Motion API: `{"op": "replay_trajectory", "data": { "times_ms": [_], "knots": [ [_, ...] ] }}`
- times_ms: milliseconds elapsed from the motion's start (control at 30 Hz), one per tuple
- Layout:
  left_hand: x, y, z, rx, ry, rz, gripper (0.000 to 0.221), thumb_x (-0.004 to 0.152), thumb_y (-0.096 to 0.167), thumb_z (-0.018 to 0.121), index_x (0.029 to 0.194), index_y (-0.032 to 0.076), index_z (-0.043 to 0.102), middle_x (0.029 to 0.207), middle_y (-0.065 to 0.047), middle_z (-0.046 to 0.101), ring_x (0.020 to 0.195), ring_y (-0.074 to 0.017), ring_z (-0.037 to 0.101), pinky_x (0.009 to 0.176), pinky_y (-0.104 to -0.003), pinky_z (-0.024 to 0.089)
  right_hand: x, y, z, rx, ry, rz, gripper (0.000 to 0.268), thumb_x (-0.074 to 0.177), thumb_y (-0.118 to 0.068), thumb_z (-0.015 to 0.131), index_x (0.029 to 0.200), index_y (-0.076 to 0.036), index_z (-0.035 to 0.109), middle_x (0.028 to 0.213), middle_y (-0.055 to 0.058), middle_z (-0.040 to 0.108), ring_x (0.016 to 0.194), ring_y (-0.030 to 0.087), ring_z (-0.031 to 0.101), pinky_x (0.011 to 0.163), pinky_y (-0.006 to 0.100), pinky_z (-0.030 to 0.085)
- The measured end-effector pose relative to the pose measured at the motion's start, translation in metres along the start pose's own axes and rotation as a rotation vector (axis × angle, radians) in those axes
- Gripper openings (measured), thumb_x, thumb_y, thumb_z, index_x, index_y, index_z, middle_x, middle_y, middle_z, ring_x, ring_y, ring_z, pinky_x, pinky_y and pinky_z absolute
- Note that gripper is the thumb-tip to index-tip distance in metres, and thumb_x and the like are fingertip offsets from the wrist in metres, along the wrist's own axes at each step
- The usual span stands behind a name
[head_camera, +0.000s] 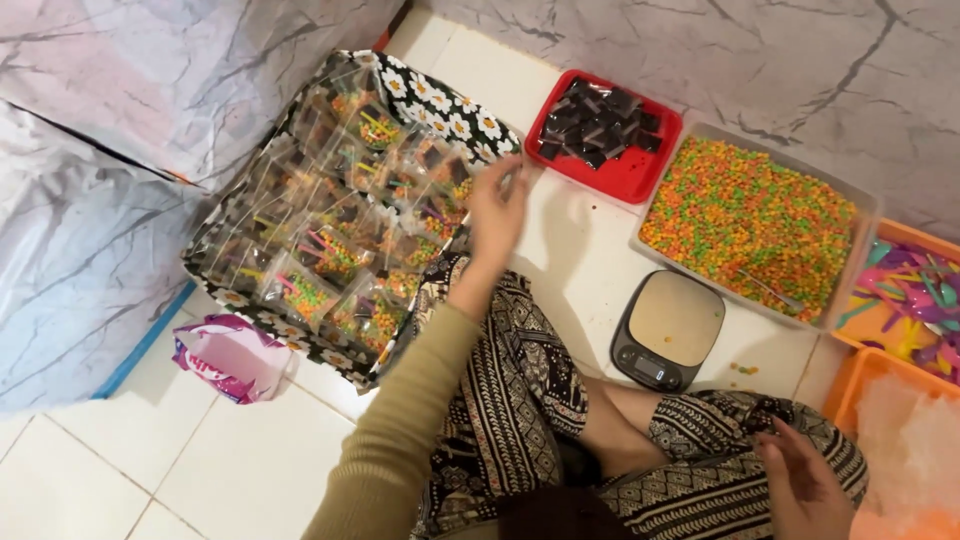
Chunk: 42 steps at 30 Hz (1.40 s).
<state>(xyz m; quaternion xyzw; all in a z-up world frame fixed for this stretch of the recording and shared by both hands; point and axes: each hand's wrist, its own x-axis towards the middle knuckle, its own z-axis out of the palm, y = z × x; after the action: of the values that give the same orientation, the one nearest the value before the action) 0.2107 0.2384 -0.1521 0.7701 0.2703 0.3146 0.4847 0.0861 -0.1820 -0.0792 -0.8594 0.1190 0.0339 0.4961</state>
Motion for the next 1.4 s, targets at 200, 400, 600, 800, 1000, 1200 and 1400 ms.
{"op": "replay_trajectory", "data": {
  "times_ms": [200,400,600,800,1000,1200,1400],
  "knots": [
    [-0.109,0.045,0.035,-0.373,-0.323,-0.098,0.019,0.100,0.028,0.061,0.113,0.021,0.073,0.127,-0.005,0.066,0.122,-0.0188,0.064,0.096,-0.032,0.055,0.042,0.061,-0.032,-0.080,0.055,-0.175,0.030,0.111,-0.013,0.062,0.138,0.000,0.066,0.119,0.016,0.070,0.111,0.017,0.064,0.104,0.029,0.048],
    [-0.168,0.028,0.049,-0.478,-0.522,-0.015,0.019,0.098,0.007,0.059,0.114,0.007,0.070,0.121,-0.012,0.068,0.116,-0.0225,0.066,0.100,-0.033,0.056,0.089,0.132,-0.074,0.070,0.489,0.130,0.022,0.104,-0.026,0.068,0.120,-0.012,0.072,0.096,0.002,0.069,0.081,0.008,0.062,0.071,0.021,0.052],
    [-0.162,0.068,0.021,-0.268,-0.563,-0.155,0.017,0.103,0.004,0.061,0.117,0.006,0.070,0.125,-0.018,0.065,0.120,-0.0350,0.064,0.099,-0.054,0.052,0.154,0.331,-0.102,0.051,0.904,-0.003,0.018,0.090,-0.003,0.077,0.107,-0.003,0.079,0.094,0.022,0.074,0.088,0.032,0.071,0.075,0.044,0.060],
    [-0.165,0.143,0.011,-0.002,-0.473,-0.394,0.037,0.101,0.030,0.058,0.123,0.001,0.067,0.127,-0.015,0.068,0.117,-0.0246,0.065,0.105,-0.036,0.054,0.199,0.345,-0.091,-0.351,0.839,0.090,0.032,0.090,-0.030,0.079,0.120,-0.019,0.075,0.134,0.011,0.067,0.129,0.027,0.058,0.112,0.046,0.030],
    [-0.168,0.070,0.005,-0.199,-0.377,-0.182,0.028,0.104,0.018,0.062,0.120,-0.005,0.066,0.115,-0.021,0.069,0.104,-0.0277,0.070,0.095,-0.033,0.058,0.244,0.241,-0.099,-0.506,0.345,0.452,0.088,0.091,-0.066,0.057,0.159,-0.016,0.033,0.167,0.014,0.024,0.152,0.038,0.019,0.114,0.061,0.028],
    [-0.153,0.026,-0.006,0.081,-0.466,-0.429,0.045,0.105,0.031,0.055,0.134,-0.002,0.061,0.127,-0.021,0.065,0.119,-0.0296,0.063,0.099,-0.037,0.051,0.248,0.224,-0.091,-0.603,0.254,0.583,0.045,0.089,-0.058,0.053,0.084,-0.016,0.068,0.092,0.000,0.069,0.107,0.026,0.062,0.120,0.065,0.015],
    [-0.193,0.054,0.013,-0.094,-0.522,-0.244,0.026,0.102,0.019,0.058,0.121,0.002,0.066,0.126,-0.019,0.069,0.111,-0.0302,0.069,0.099,-0.040,0.056,0.200,0.211,-0.071,-0.294,0.620,0.303,0.038,0.107,-0.035,0.044,0.118,-0.017,0.076,0.116,0.005,0.075,0.108,0.031,0.066,0.121,0.063,0.011]
  ]
}}
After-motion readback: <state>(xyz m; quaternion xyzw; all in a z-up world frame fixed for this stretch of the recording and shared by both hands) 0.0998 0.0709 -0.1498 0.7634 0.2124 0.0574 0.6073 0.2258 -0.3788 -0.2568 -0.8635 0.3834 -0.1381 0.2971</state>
